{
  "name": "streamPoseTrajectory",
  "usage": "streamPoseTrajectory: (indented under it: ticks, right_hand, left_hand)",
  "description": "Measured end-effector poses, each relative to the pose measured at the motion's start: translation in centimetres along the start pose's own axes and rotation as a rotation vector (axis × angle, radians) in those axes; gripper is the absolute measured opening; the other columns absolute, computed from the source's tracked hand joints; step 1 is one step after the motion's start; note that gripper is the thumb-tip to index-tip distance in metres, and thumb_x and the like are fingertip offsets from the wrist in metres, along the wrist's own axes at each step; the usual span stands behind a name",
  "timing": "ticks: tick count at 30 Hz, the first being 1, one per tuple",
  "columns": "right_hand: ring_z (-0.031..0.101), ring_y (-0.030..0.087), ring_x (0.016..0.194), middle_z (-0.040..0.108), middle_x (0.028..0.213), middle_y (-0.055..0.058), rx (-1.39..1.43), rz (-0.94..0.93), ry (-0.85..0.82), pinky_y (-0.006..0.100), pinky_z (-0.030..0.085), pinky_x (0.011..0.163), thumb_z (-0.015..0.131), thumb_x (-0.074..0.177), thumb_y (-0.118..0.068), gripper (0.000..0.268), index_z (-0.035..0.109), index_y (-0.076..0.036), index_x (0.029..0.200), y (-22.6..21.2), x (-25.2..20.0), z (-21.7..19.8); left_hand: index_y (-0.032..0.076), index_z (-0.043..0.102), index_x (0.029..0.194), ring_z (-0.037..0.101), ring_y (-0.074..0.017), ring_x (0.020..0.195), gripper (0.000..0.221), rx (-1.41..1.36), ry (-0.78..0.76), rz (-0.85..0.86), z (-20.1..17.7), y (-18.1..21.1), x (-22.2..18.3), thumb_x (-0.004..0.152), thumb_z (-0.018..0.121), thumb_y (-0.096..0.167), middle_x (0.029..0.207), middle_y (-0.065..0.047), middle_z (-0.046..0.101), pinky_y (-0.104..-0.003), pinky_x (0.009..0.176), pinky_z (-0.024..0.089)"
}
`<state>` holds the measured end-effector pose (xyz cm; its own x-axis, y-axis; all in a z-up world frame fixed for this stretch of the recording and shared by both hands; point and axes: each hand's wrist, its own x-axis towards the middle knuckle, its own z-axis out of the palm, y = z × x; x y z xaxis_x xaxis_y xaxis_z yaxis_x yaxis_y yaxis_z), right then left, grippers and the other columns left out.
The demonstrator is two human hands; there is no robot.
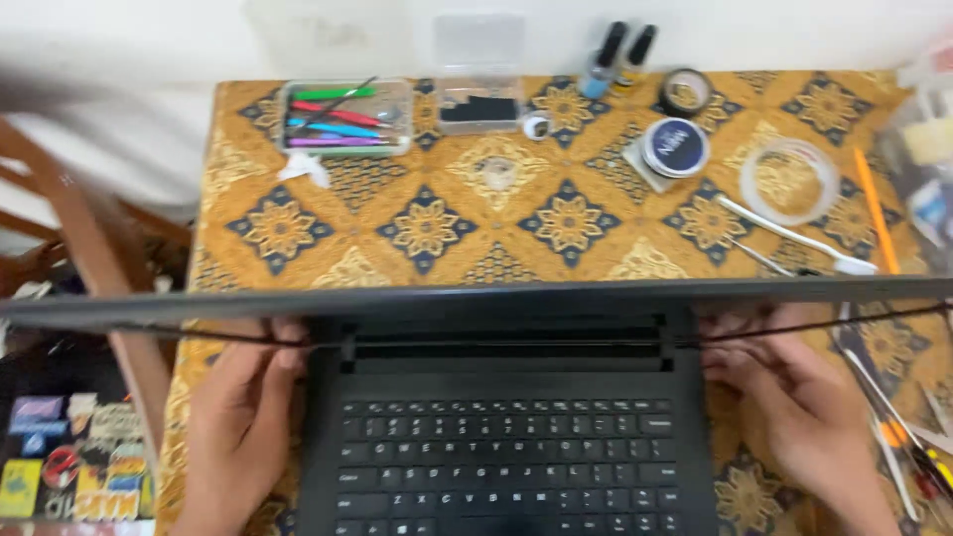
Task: Repairing a laptop by unscrewing the back panel and opening the lid to inspect the interior
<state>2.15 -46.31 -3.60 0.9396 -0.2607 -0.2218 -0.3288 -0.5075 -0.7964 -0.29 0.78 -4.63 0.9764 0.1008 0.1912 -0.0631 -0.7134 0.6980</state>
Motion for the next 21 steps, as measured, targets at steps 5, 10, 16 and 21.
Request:
streamPoseTrajectory:
  ticks: [5, 10, 16, 21]
  right_hand:
    - [0.075, 0.019, 0.087, 0.082, 0.103, 0.013, 0.16, 0.024, -0.05, 0.029, 0.06, 0.084, 0.064, 0.095, 0.003, 0.016, 0.077, 0.005, 0.103, 0.0, -0.1, -0.1]
    - [0.073, 0.013, 0.097, 0.084, 0.107, 0.008, 0.12, 0.044, -0.101, 0.025, 0.056, 0.09, 0.072, 0.088, 0.003, 0.021, 0.08, 0.0, 0.107, 1.5, 0.6, 0.1]
    - [0.077, 0.019, 0.099, 0.085, 0.109, 0.013, -0.038, 0.362, -0.057, 0.029, 0.06, 0.092, 0.08, 0.083, -0.006, 0.025, 0.082, 0.001, 0.107, -4.0, 0.2, 0.5]
    - [0.074, 0.021, 0.093, 0.081, 0.101, 0.018, 0.207, 0.205, -0.05, 0.029, 0.06, 0.09, 0.079, 0.079, 0.009, 0.028, 0.073, 0.006, 0.106, -0.8, -0.1, 1.0]
  left_hand:
    - [0.003, 0.071, 0.106, 0.058, -0.0131, 0.087, 0.014, -0.036, 0.048, -0.077, 0.9, -0.3, -0.7, 0.106, 0.058, 0.009, 0.095, -0.005, 0.07, -0.028, 0.084, 0.046]
    - [0.002, 0.07, 0.118, 0.053, -0.0084, 0.104, 0.025, -0.116, 0.086, -0.173, 1.8, -0.2, -1.0, 0.113, 0.05, 0.016, 0.103, -0.002, 0.069, -0.025, 0.095, 0.042]
    - [0.011, 0.078, 0.123, 0.06, -0.0053, 0.092, 0.027, -0.17, -0.01, -0.709, 0.1, 2.4, 0.5, 0.098, 0.068, 0.013, 0.101, -0.001, 0.078, -0.021, 0.084, 0.042]
    - [0.009, 0.079, 0.119, 0.069, -0.0104, 0.089, 0.032, -0.072, -0.136, -0.726, -0.3, 1.2, 0.6, 0.089, 0.076, 0.016, 0.102, -0.004, 0.082, -0.025, 0.086, 0.053]
